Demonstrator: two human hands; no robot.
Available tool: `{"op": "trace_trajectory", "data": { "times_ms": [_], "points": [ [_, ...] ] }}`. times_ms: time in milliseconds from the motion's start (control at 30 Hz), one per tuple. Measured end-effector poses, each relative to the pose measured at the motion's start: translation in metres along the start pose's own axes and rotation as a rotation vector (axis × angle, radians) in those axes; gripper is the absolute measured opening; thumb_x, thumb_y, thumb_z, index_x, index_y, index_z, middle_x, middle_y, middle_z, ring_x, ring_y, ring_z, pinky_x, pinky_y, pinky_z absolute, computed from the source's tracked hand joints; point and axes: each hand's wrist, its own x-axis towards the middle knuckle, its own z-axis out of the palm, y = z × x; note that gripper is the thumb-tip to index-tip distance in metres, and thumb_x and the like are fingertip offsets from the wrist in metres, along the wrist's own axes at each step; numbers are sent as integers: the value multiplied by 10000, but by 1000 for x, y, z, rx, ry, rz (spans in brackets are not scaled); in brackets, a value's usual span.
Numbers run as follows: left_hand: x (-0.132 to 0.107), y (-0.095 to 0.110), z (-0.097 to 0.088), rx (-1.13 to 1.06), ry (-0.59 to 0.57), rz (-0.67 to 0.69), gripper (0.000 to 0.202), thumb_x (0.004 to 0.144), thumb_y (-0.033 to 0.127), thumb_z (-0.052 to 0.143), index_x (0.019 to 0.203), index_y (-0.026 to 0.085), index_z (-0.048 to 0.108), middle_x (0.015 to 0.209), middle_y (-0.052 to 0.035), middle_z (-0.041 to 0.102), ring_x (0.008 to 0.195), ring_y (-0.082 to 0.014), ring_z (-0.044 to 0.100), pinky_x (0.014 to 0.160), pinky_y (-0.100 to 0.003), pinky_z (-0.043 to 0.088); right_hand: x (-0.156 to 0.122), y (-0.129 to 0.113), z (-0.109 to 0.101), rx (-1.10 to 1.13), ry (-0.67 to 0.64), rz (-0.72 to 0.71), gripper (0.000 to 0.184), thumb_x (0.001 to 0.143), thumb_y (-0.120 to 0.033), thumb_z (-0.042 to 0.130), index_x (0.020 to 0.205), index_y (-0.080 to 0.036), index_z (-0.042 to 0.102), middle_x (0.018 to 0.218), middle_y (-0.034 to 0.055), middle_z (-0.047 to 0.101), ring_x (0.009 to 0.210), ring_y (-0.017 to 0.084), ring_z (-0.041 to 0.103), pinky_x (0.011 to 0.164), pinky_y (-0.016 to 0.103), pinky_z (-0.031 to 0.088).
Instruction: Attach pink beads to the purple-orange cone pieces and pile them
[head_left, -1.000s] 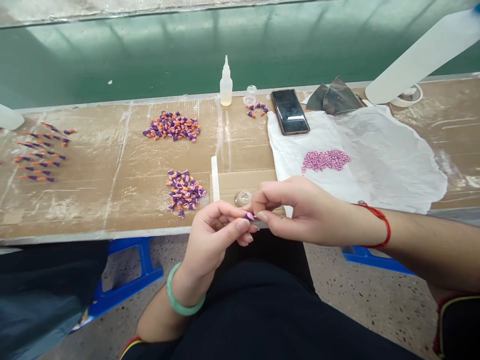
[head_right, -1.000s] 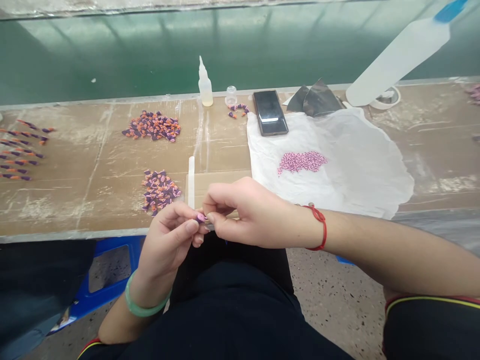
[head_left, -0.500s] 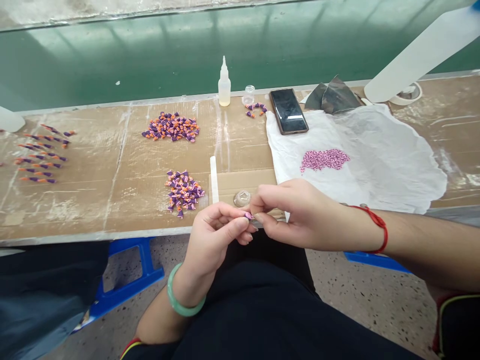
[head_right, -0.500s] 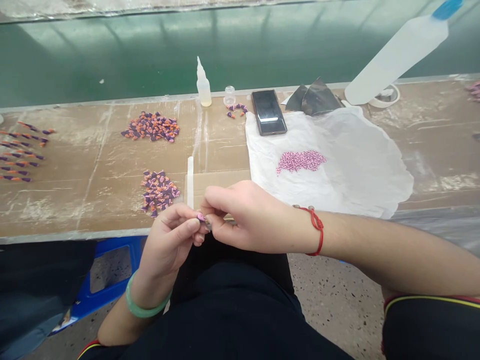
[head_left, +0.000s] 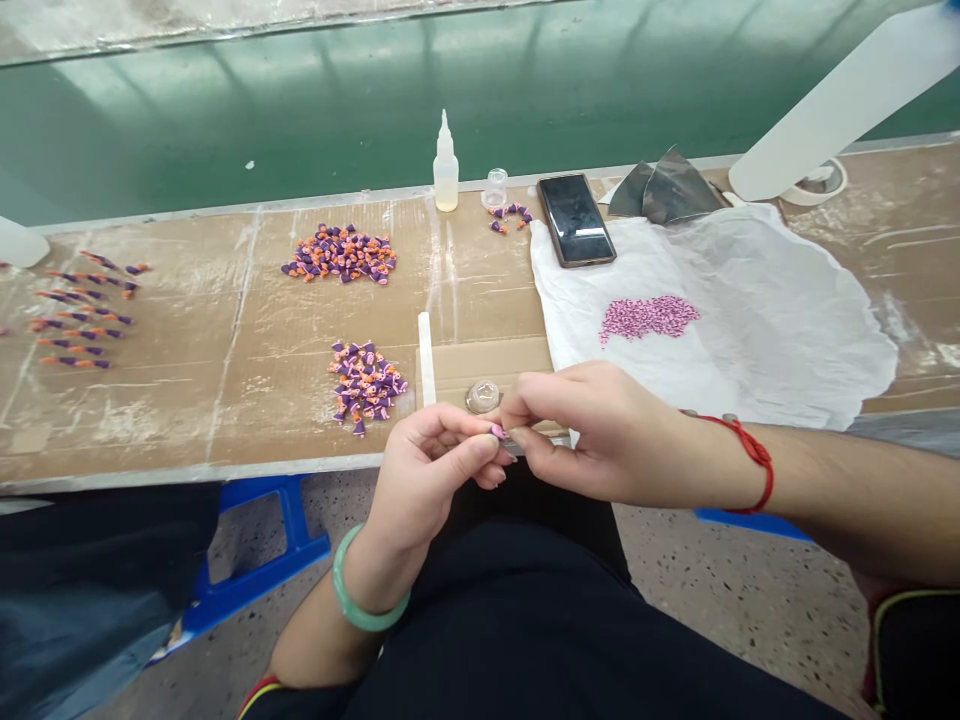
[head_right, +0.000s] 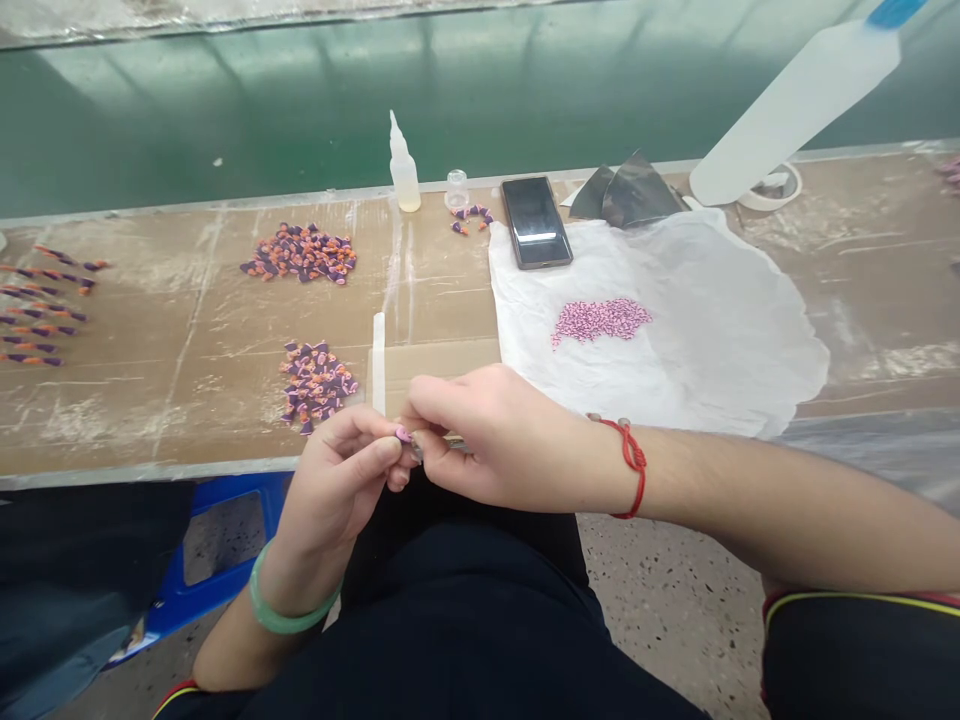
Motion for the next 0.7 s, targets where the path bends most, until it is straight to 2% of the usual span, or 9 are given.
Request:
{"op": "trace_trajectory", "data": {
  "times_ms": [133, 233, 333, 433, 567, 700],
  "points": [
    [-1, 2, 1, -61, -65, -2, 257, 661, 291, 942, 723, 152, 735, 609, -5, 753, 485, -89, 684, 475, -112, 557, -2, -3, -3, -14, -8, 11, 151, 916, -109, 470, 802, -203, 502, 678, -13, 672, 549, 91, 590, 502, 205, 398],
    [-3, 4, 3, -113, -156, -4, 172, 710, 249, 916, 763, 182, 766, 670, 5, 780, 533, -79, 714, 516, -90, 569, -5, -8, -10, 38, -22, 30, 128, 938, -105, 462, 916, -199, 546, 760, -5, 704, 618, 104, 638, 549, 216, 451],
    [-3, 6, 4, -120, -211, 2, 127, 744, 222, 894, 809, 201, 786, 720, 5, 798, 573, -80, 735, 555, -87, 586, -8, -10, -19, 46, 20, 52, 171, 948, -98, 451, 1005, -204, 572, 803, -7, 703, 632, 99, 644, 574, 219, 479],
    [-1, 7, 5, -122, -244, 12, 91, 779, 211, 868, 832, 207, 794, 745, 4, 806, 591, -81, 746, 565, -76, 588, -11, -8, -24, 23, 65, 71, 196, 951, -101, 454, 999, -214, 607, 828, -2, 708, 637, 94, 650, 586, 220, 499],
    [1, 5, 6, -101, -272, 58, 86, 807, 197, 843, 875, 223, 798, 782, 11, 813, 616, -81, 755, 592, -81, 603, -15, -2, -25, 50, 72, 78, 240, 931, -92, 475, 1024, -246, 633, 865, -9, 744, 697, 112, 696, 615, 233, 537],
    [1, 3, 10, 48, -205, 221, 138, 842, 132, 797, 933, 235, 797, 838, 19, 819, 677, -96, 772, 650, -110, 631, -20, 6, -24, 57, 106, 86, 268, 924, -84, 481, 1046, -255, 647, 906, -2, 756, 750, 121, 719, 650, 239, 564]
  ]
}}
